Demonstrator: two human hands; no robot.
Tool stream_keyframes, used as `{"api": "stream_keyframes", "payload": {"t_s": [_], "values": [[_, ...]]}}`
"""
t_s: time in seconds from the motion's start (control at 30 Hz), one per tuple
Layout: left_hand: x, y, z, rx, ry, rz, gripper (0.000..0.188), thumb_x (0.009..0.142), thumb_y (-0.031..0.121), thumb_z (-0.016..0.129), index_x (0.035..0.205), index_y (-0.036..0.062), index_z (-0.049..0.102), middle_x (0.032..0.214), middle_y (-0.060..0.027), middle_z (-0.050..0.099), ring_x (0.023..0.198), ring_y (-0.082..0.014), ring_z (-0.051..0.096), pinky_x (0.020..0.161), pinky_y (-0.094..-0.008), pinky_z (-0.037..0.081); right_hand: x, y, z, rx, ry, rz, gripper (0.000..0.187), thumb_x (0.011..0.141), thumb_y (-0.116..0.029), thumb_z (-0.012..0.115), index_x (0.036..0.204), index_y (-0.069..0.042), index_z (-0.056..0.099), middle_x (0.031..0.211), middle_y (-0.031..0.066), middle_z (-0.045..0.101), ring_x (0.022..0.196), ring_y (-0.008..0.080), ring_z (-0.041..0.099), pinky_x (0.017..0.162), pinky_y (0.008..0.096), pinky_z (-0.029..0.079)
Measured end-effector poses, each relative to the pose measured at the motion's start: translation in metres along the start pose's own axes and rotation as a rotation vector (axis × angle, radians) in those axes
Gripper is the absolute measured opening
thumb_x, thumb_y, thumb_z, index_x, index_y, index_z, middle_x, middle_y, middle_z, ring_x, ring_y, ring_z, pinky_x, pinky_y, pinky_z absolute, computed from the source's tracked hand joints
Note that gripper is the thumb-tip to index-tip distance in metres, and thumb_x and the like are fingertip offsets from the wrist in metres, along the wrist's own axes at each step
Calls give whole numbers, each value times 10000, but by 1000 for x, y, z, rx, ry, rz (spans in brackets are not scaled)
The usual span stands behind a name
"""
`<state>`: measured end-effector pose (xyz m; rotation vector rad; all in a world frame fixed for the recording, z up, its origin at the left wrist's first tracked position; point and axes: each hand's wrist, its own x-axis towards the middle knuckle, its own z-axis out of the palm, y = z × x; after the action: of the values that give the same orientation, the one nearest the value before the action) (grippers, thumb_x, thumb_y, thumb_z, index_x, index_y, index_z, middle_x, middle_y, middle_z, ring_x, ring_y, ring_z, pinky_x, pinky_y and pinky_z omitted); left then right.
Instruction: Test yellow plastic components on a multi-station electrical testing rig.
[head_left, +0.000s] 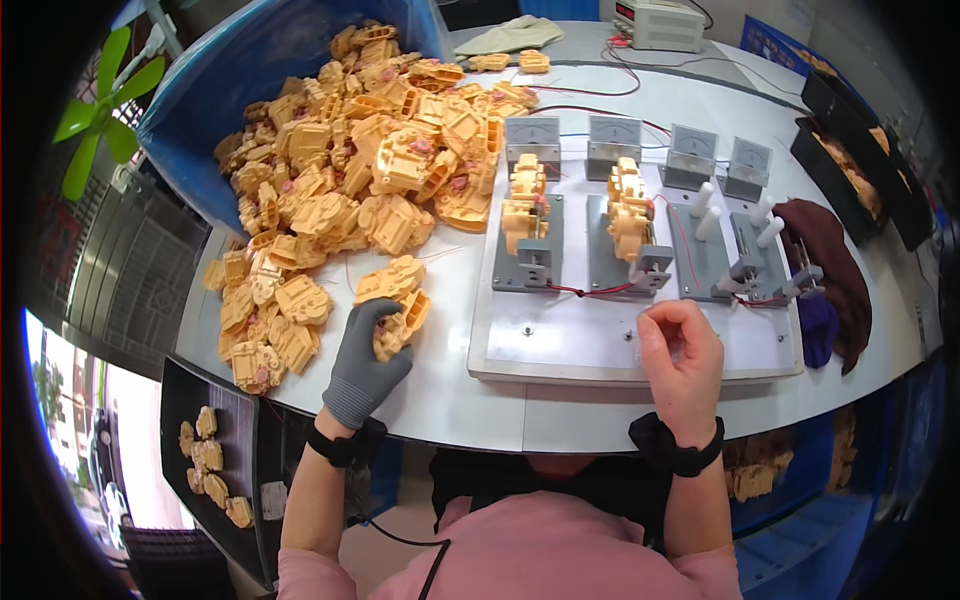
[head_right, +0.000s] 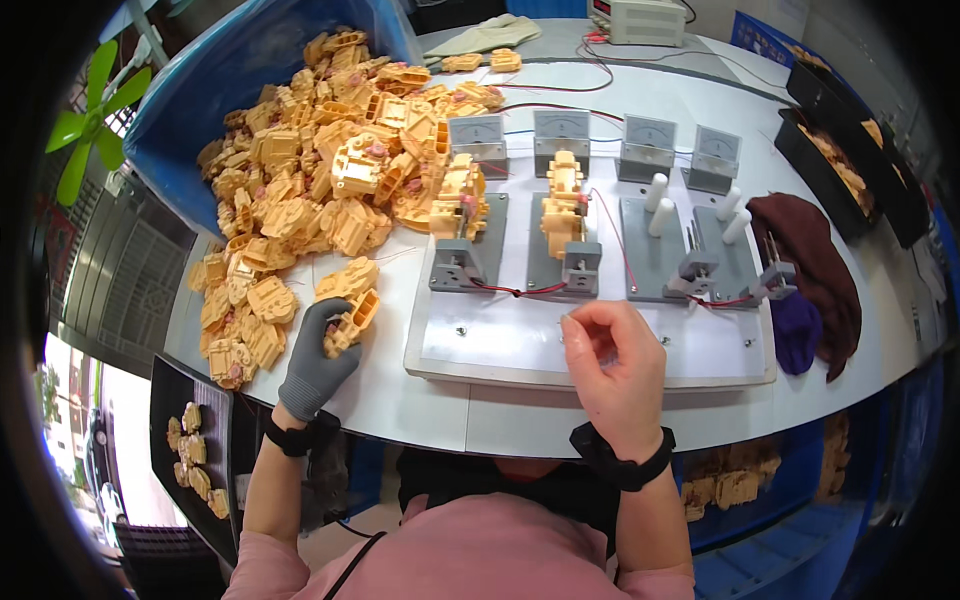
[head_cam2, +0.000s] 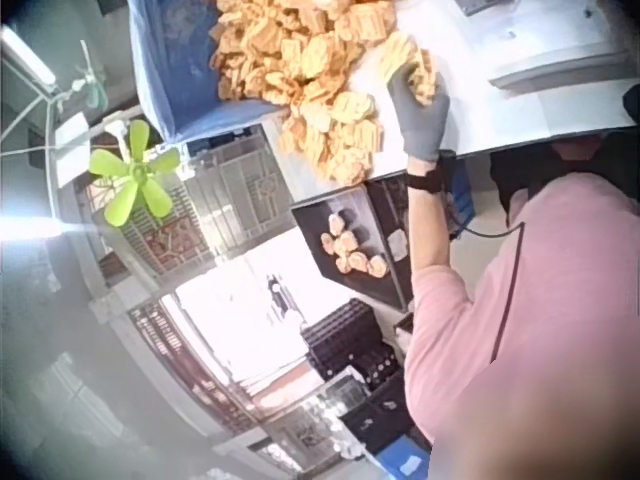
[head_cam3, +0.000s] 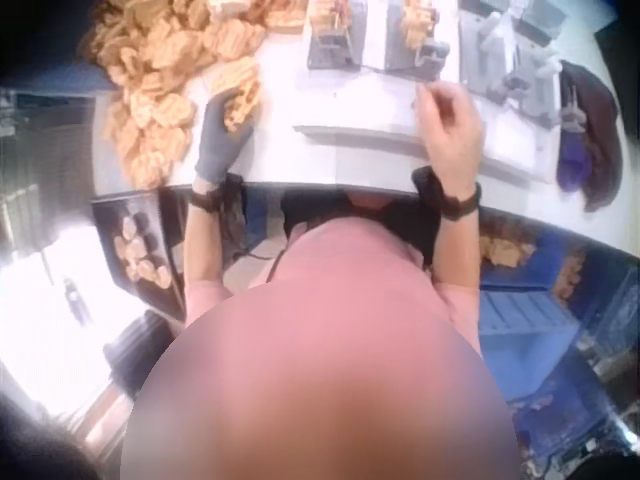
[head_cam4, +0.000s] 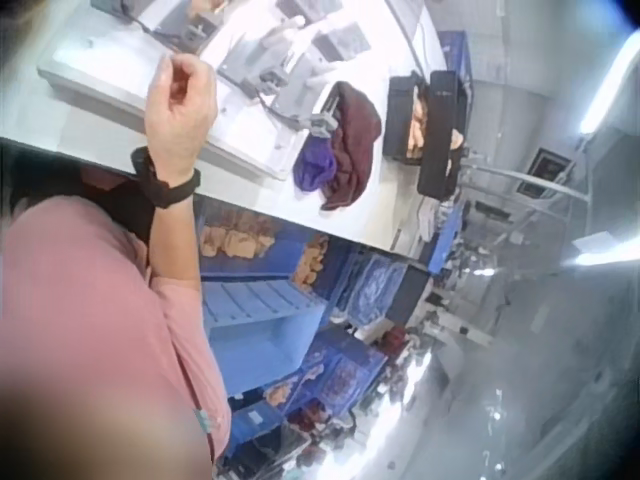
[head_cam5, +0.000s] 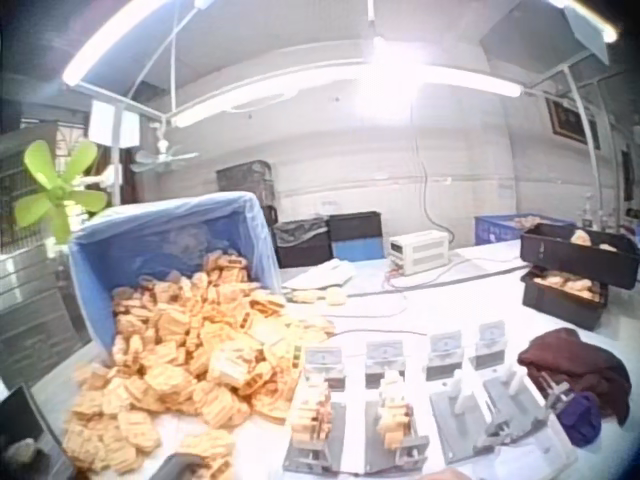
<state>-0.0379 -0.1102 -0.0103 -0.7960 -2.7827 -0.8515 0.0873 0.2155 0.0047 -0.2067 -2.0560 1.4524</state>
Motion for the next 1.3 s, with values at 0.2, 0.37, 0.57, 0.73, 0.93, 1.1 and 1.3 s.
{"api": "stream_keyframes", "payload": {"t_s": [0.2, 0.37, 0.57, 0.73, 0.93, 1.1, 1.3], "values": [[-3, 4, -6, -659, -23, -356, 612, 849, 95, 692, 1401, 38, 434, 1312, -112, 527, 1226, -203, 530, 1015, -359, 485, -2, 5, 0, -9, 11, -10, 74, 900, -48, 670, 915, -7, 610, 800, 35, 613, 671, 100, 548, 626, 246, 454], [-13, 17, -16, -1321, -1, -538, 651, 891, 129, 646, 1470, 51, 359, 1371, -127, 513, 1237, -242, 554, 1007, -422, 516, -3, 6, 0, -22, 17, 32, 74, 901, -53, 665, 910, -7, 607, 796, 27, 608, 688, 103, 533, 651, 254, 454], [-20, 31, -26, -1580, 4, -567, 652, 922, 138, 604, 1495, 20, 316, 1388, -141, 508, 1244, -255, 554, 1034, -426, 502, -3, 7, 2, -60, 27, 47, 63, 902, -51, 651, 910, -8, 607, 788, 23, 604, 692, 102, 530, 654, 253, 448], [-34, 50, -37, -1536, 92, -446, 646, 891, 57, 648, 1462, -9, 351, 1345, -139, 547, 1230, -235, 569, 1037, -389, 503, -3, 3, 2, -51, 1, 41, 67, 916, -61, 644, 905, -9, 604, 785, 20, 601, 700, 92, 529, 653, 245, 442], [-39, 70, -33, -746, 229, -160, 632, 817, -84, 723, 1381, 36, 463, 1284, -92, 576, 1161, -189, 588, 1005, -299, 471, -2, 2, 1, -6, -11, 43, 79, 950, -76, 629, 927, -13, 588, 803, -4, 578, 713, 67, 513, 651, 227, 424], [-30, 69, -25, -515, 274, 125, 666, 780, -105, 753, 1360, 51, 466, 1318, -111, 543, 1206, -202, 553, 1028, -331, 465, 0, 5, -7, 171, 39, 87, 74, 979, -85, 609, 992, -28, 564, 853, -25, 549, 737, 51, 497, 668, 208, 413], [-27, 74, -21, -457, 288, 152, 707, 747, -137, 744, 1370, 41, 462, 1314, -103, 550, 1183, -215, 537, 1052, -349, 435, 1, 7, -14, 336, 63, 118, 76, 989, -92, 600, 1036, -51, 555, 886, -28, 539, 760, 46, 504, 692, 202, 426]]}}
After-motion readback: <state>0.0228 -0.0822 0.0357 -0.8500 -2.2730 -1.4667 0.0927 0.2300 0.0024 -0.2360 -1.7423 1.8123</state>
